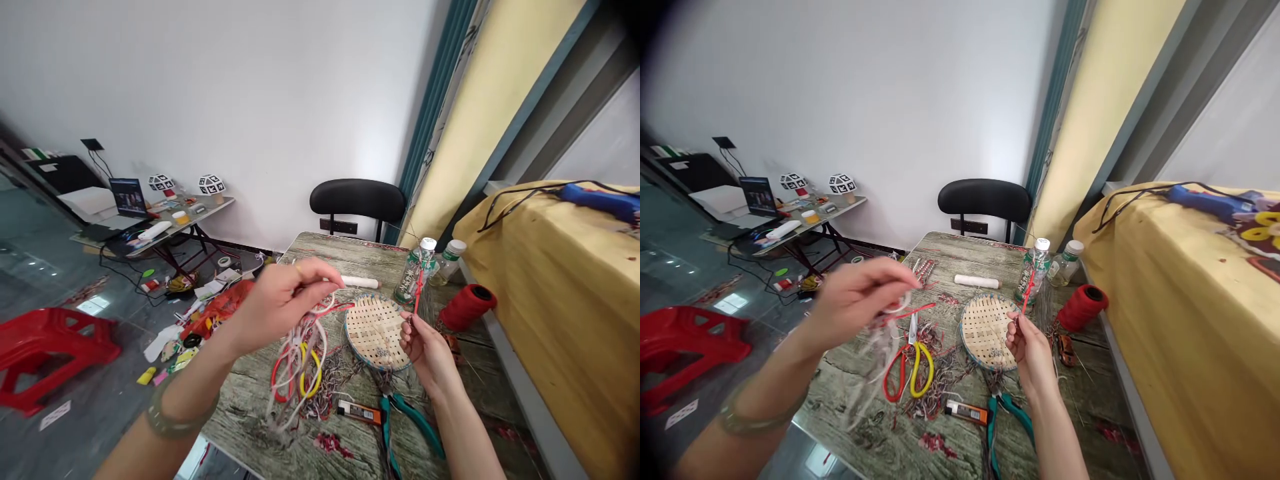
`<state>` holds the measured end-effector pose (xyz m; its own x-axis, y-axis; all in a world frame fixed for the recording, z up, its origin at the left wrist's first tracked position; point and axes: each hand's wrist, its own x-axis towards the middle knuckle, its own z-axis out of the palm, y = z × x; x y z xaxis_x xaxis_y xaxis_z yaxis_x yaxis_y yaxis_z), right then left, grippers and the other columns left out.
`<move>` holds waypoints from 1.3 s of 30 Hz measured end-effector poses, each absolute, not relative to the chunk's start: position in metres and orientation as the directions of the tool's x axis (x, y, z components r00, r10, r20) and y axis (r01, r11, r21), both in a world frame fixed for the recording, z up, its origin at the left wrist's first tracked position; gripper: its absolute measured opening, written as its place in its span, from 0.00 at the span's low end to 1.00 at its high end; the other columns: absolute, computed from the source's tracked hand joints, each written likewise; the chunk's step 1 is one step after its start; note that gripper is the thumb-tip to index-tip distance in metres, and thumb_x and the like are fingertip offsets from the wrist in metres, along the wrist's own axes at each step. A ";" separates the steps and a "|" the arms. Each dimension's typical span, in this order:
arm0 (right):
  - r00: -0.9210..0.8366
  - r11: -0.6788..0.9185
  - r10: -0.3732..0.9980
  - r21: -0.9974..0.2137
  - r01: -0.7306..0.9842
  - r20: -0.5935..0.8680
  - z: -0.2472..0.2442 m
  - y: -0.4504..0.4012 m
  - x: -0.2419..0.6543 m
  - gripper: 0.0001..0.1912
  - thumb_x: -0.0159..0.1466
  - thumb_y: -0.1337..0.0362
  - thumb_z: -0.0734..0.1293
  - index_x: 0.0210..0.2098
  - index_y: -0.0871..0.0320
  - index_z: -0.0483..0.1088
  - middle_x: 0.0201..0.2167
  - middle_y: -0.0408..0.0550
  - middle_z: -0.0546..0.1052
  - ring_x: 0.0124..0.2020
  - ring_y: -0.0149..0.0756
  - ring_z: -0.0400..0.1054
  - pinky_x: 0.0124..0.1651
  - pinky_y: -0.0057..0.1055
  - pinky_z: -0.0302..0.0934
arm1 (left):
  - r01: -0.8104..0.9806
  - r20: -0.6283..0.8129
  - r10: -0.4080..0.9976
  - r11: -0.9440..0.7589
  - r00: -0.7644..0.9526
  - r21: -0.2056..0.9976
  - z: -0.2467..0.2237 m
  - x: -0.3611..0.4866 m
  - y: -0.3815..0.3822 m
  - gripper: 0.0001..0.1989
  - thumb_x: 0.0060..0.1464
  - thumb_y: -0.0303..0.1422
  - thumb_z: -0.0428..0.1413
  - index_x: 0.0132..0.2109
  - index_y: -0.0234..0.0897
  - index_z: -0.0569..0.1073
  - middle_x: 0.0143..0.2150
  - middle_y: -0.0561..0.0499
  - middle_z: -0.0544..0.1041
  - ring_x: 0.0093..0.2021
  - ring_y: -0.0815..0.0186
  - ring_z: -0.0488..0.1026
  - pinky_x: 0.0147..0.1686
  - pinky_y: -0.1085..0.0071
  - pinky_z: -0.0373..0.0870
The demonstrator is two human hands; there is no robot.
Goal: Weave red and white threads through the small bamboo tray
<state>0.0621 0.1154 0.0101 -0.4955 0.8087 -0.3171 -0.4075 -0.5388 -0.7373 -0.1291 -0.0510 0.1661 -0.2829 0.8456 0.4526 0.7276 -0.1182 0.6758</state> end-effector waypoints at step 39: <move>-0.547 -0.549 0.774 -0.768 -0.329 -0.319 0.000 0.121 0.060 0.17 0.42 0.59 0.75 0.27 0.60 0.71 0.18 0.38 0.65 0.18 0.22 0.57 0.19 0.15 0.59 | 0.679 0.323 0.605 0.574 -0.728 0.457 0.087 -0.145 -0.142 0.12 0.56 0.41 0.43 0.43 0.40 0.61 0.34 0.50 0.76 0.31 0.61 0.73 0.31 0.70 0.62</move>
<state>0.0603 0.1212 0.0003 -0.5467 0.7740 -0.3194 -0.3286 -0.5492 -0.7684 -0.1452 -0.1424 0.0874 -0.7282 0.6047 0.3225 0.6792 0.5740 0.4574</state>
